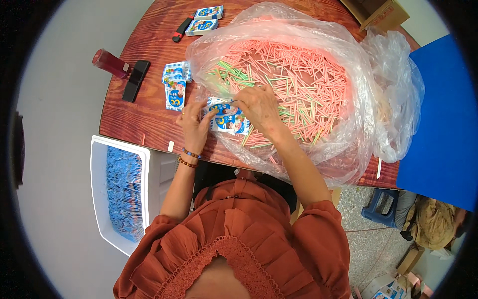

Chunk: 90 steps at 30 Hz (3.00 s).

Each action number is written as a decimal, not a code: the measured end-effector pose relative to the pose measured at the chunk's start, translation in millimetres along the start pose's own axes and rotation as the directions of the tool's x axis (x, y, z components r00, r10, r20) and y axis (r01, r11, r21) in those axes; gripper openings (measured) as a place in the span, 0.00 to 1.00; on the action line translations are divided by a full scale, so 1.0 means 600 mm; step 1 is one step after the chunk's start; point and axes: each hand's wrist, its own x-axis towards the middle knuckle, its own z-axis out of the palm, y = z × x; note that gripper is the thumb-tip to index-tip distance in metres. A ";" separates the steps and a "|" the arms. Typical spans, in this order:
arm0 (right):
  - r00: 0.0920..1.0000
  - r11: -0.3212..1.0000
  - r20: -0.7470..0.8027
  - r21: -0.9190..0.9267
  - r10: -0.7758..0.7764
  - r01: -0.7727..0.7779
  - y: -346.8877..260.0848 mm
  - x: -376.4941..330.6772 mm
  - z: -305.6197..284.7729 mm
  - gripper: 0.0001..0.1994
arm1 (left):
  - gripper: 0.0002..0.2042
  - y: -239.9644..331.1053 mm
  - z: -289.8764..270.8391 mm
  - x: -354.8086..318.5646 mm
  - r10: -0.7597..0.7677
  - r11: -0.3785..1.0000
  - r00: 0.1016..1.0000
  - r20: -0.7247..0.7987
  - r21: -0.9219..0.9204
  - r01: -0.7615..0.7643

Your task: Pack small blue packets into a large bag containing pink shredded paper filler.

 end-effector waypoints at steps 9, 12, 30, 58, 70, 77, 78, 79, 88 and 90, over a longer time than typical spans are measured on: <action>0.890 0.371 0.332 0.819 0.314 -0.437 -0.015 -0.005 0.018 0.05 | 0.06 0.013 0.011 -0.005 -0.399 0.251 0.872 0.282 -0.882 0.400; 0.845 0.268 0.378 0.829 0.378 -0.491 -0.031 -0.009 0.021 0.06 | 0.06 0.017 0.004 -0.012 -0.431 0.206 0.855 0.288 -0.891 0.404; 0.862 0.279 0.225 0.883 0.455 -0.378 -0.053 -0.027 0.032 0.06 | 0.04 0.049 0.008 -0.016 -0.564 0.086 0.784 0.259 -0.926 0.368; 0.992 0.792 -0.060 0.608 0.114 -0.054 -0.041 -0.038 -0.018 0.13 | 0.11 0.053 0.005 -0.011 -0.482 -0.056 0.771 0.416 -0.893 0.447; 0.958 0.848 -0.100 0.497 0.269 -0.186 -0.061 -0.042 -0.015 0.13 | 0.11 0.055 0.012 -0.026 -0.518 0.192 0.849 0.101 -0.954 0.230; 0.864 0.417 0.113 0.840 0.491 -0.347 -0.068 -0.046 0.003 0.10 | 0.08 0.058 0.008 -0.031 -0.502 0.360 0.863 0.060 -0.893 0.271; 0.864 0.417 0.116 0.839 0.490 -0.349 -0.069 -0.044 0.005 0.10 | 0.06 0.062 0.007 -0.032 -0.478 0.391 0.876 0.067 -0.877 0.280; 0.858 0.306 0.130 0.899 0.497 -0.314 -0.067 -0.041 0.008 0.09 | 0.04 0.066 0.006 -0.032 -0.454 0.422 0.888 0.075 -0.860 0.288; 0.860 0.394 0.102 0.857 0.500 -0.331 -0.066 -0.035 0.019 0.08 | 0.11 0.030 0.024 -0.035 -0.478 0.151 0.841 0.254 -0.919 0.364; 0.855 0.376 0.096 0.869 0.509 -0.321 -0.065 -0.035 0.015 0.08 | 0.14 0.027 0.024 -0.032 -0.493 0.133 0.834 0.248 -0.926 0.354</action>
